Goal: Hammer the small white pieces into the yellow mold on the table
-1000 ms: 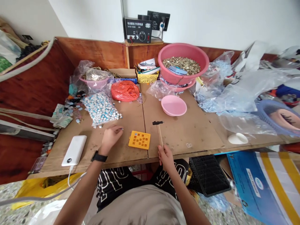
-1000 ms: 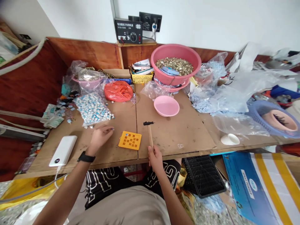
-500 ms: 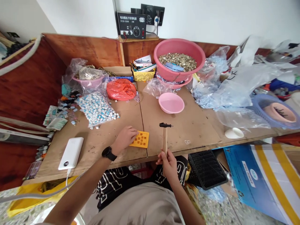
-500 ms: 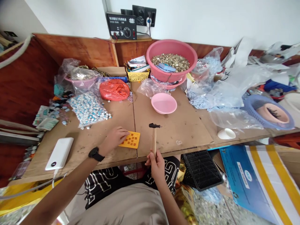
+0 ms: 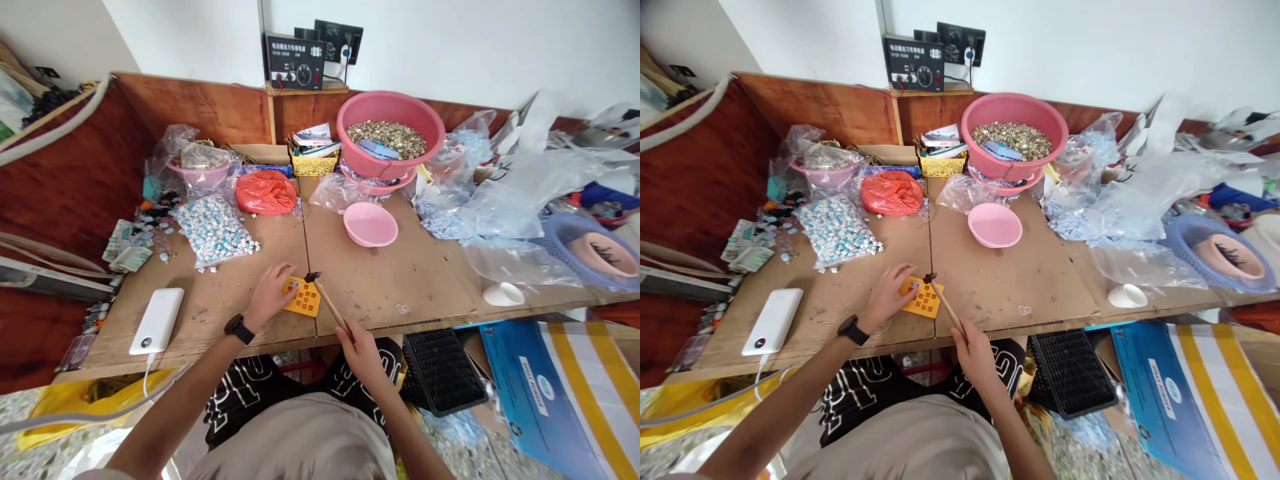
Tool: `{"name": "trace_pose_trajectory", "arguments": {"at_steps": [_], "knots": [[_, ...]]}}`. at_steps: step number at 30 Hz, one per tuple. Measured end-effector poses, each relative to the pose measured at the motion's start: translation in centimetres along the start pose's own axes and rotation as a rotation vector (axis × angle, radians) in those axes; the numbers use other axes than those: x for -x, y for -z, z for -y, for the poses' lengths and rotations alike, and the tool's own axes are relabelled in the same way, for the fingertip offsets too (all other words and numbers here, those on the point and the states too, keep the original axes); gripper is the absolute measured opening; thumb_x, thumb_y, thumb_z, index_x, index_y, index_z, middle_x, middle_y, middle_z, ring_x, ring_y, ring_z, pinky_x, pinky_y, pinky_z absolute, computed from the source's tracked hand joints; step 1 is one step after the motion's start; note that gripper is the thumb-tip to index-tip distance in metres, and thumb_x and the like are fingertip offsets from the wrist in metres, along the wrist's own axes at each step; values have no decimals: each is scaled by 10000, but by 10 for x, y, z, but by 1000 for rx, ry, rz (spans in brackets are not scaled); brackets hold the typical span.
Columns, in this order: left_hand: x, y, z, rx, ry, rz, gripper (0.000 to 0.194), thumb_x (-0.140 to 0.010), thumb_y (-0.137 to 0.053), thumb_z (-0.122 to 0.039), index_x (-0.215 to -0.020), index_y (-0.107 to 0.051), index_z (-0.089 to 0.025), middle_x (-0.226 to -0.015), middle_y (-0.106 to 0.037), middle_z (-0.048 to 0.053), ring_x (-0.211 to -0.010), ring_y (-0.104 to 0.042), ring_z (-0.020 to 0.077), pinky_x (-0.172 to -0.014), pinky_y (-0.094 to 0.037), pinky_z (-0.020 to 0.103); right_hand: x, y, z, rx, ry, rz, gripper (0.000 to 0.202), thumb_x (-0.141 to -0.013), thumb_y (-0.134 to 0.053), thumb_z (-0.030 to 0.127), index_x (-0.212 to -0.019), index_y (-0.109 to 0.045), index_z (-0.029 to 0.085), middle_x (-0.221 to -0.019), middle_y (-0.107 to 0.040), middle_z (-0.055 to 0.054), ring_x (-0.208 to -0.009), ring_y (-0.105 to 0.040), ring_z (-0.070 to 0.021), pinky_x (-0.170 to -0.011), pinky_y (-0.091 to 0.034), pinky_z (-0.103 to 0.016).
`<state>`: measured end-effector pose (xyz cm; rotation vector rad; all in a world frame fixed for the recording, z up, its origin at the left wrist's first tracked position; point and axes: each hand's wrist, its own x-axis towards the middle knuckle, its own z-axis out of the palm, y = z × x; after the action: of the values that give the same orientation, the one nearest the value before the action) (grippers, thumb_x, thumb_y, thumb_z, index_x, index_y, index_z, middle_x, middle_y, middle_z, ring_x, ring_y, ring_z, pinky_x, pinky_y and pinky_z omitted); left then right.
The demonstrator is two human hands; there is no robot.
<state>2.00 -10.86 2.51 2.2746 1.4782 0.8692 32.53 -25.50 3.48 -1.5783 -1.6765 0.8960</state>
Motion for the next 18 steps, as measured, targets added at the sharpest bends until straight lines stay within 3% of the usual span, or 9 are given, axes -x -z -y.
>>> {"name": "trace_pose_trajectory", "arguments": {"at_steps": [5,8,11,15,18], "knots": [[32,13,15,90,220,-271,363,-1105,-649,-401,-1405,-783,-246,-1421,-792,131,-1321,-750,312,-1215,-595,492,0,-16,12,63,27,-28,396,-1210,-459,531,-1139,-711,234,-826,-749,-54,-726,-710,-255,-695,-501,-308],[58,30,29,82,399,-392,338,-1092,-635,-433,-1286,-817,-224,-1204,-846,114,-1069,-803,282,-1060,-636,437,-6,-19,3,153,-1,10,411,-1189,-458,550,-1090,-711,241,-809,-745,-63,-736,-722,-276,-682,-476,-318],[83,51,45,21,599,-474,363,-1067,-626,-460,-1217,-829,-198,-1047,-852,101,-902,-789,263,-907,-620,379,-12,-16,-9,91,-22,11,466,-1180,-488,623,-1144,-728,226,-839,-760,-69,-781,-728,-281,-722,-496,-331],[95,80,69,-113,757,-500,398,-1071,-579,-478,-1177,-830,-188,-1011,-862,128,-904,-791,296,-843,-576,364,-17,-17,-21,-26,-57,-18,554,-1139,-543,726,-1088,-735,208,-779,-713,-42,-719,-651,-249,-689,-476,-332],[83,96,85,-197,849,-450,428,-1101,-539,-494,-1129,-841,-193,-1022,-873,156,-940,-800,328,-821,-548,367,-19,-21,-26,-102,-97,-56,598,-1091,-588,794,-969,-710,221,-713,-641,-11,-667,-579,-221,-643,-444,-322]]}}
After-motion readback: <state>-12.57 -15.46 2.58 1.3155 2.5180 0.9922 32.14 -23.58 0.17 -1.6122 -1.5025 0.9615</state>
